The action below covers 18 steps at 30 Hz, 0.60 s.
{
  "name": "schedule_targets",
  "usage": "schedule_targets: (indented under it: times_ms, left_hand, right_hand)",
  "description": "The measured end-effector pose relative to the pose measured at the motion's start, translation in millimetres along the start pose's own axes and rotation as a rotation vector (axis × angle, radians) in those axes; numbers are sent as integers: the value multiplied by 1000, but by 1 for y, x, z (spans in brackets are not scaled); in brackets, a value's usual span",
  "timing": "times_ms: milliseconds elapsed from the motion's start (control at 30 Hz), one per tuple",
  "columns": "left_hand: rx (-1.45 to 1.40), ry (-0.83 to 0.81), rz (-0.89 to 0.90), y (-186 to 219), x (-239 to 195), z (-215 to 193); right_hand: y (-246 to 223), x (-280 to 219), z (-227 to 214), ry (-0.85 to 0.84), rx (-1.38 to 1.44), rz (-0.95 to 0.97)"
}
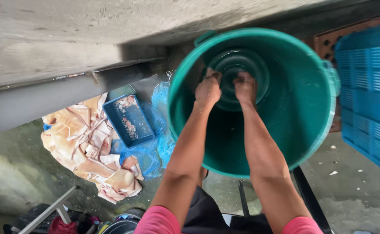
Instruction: The person washes pieces of raw meat by hand in a green bucket filled with water, then transfers the rinsed meat into a blue plastic basket. They refill the bucket using a hose and continue the washing process.
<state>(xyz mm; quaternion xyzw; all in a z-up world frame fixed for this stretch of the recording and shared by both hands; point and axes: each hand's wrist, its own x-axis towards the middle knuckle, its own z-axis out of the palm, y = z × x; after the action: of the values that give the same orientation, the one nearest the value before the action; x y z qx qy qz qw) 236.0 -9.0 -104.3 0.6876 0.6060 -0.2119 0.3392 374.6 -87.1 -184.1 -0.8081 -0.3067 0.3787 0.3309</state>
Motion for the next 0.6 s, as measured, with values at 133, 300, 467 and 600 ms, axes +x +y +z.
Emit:
schedule_targets:
  times_ms: [133,300,467,600]
  left_hand:
    - [-94,-77,-192,-46,64,96]
    - [-176,223,-68,-85,105,192]
    - [-358,149,-294,-100,151,212]
    - [-331,219,-229,-108,170,233]
  right_hand:
    - [73,20,71,-86,-114,41]
    - [147,44,139,-191,-198,-165]
    - [169,65,185,-195,-250,-213]
    - [163,77,195,-235,-243,-13]
